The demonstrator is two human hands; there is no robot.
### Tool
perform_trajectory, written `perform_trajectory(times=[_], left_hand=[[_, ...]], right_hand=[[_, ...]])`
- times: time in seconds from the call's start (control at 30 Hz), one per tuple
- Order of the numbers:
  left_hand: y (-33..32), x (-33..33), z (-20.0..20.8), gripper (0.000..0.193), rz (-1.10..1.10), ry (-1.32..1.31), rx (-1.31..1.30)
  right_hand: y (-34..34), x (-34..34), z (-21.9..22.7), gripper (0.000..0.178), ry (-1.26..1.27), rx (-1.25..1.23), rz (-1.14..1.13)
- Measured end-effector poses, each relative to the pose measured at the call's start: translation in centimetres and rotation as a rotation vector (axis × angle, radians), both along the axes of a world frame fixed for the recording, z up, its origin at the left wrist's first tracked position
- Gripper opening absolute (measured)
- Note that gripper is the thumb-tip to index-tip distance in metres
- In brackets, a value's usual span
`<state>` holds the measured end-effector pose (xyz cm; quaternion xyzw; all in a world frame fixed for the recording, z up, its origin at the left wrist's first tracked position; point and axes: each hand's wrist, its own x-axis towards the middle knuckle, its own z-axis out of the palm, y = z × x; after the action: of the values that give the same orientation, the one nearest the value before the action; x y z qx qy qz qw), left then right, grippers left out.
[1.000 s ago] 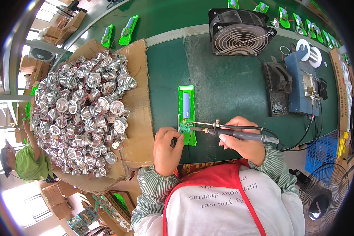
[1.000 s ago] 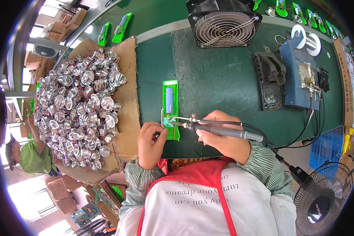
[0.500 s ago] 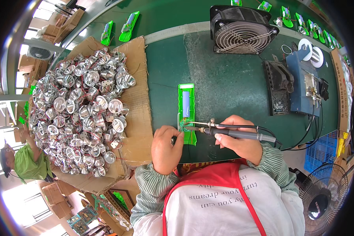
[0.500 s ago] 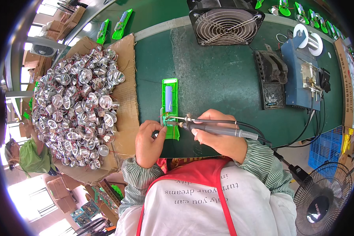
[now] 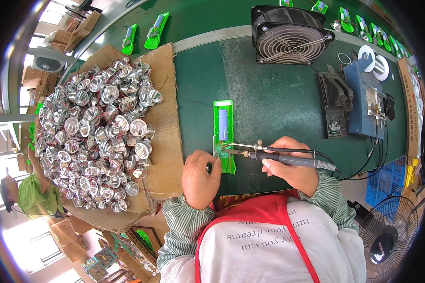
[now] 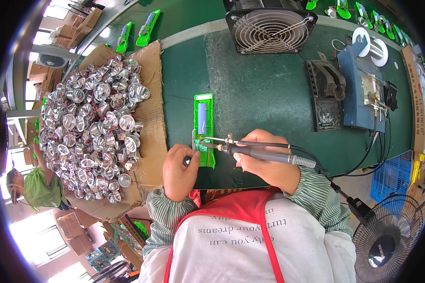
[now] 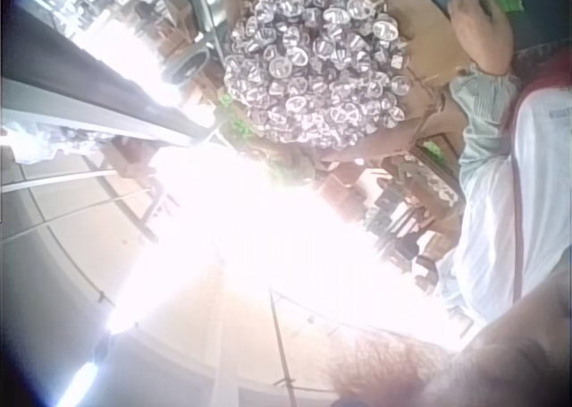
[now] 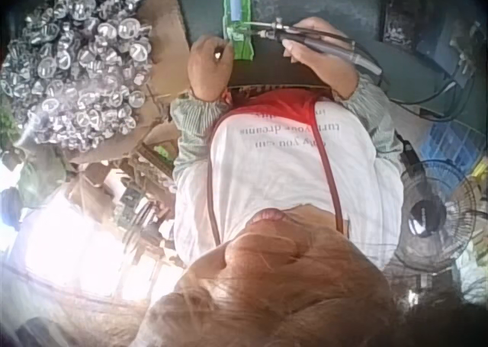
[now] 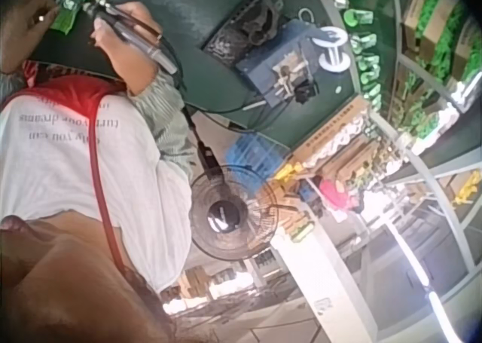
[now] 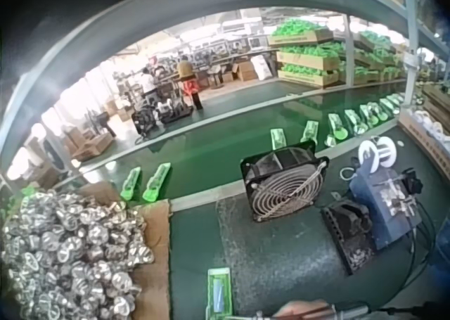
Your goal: The person solders wires onto flashlight circuit assemblies using a soldering iron and places the assembled units onto the conveyor belt.
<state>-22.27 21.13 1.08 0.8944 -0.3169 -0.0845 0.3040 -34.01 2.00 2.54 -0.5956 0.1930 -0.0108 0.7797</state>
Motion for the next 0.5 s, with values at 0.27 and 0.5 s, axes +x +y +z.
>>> perform_trajectory(times=[0.27, 0.5], left_hand=[[0.0, -0.1, 0.3, 0.008, -0.015, -0.005, 0.002], [0.4, -0.6, 0.3, 0.007, -0.075, -0.030, -0.029]], right_hand=[[-0.3, -1.0, 0.1, 0.015, -0.022, -0.024, -0.012], [-0.3, -1.0, 0.0, 0.014, -0.033, -0.009, -0.014]])
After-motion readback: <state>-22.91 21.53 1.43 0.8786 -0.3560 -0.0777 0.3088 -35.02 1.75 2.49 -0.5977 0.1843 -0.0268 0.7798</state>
